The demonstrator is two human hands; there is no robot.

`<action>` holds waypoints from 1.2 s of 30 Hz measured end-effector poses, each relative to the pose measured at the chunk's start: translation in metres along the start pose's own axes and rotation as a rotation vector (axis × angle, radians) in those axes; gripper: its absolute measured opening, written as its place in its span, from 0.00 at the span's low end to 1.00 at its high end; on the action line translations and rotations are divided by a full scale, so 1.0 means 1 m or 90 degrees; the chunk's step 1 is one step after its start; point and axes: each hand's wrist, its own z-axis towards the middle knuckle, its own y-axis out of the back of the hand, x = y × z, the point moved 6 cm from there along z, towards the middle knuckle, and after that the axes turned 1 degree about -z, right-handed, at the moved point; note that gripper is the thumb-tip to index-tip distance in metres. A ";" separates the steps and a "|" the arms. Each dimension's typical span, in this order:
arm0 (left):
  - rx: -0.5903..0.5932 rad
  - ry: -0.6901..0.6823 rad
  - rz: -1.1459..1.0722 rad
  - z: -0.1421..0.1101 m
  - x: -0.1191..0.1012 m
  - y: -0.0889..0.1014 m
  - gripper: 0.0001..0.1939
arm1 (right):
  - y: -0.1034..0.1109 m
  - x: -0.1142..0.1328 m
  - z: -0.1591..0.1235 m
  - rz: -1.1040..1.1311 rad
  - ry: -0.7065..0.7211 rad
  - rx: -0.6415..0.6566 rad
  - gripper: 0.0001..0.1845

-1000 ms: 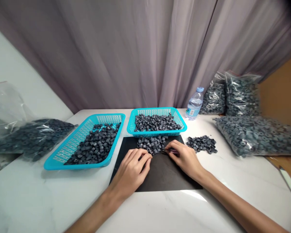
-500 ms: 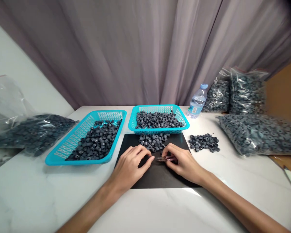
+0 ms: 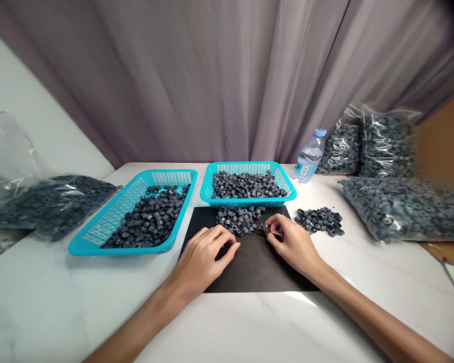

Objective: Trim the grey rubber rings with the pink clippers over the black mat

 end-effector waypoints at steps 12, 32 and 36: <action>0.008 0.064 -0.120 -0.003 0.002 -0.003 0.09 | -0.001 0.038 -0.013 0.449 0.005 0.113 0.10; 0.071 0.082 -0.273 -0.003 0.001 -0.013 0.05 | -0.016 0.040 -0.019 0.613 -0.076 0.132 0.15; 0.136 0.043 -0.195 -0.006 -0.001 -0.019 0.08 | -0.020 0.035 -0.018 0.623 -0.118 0.150 0.17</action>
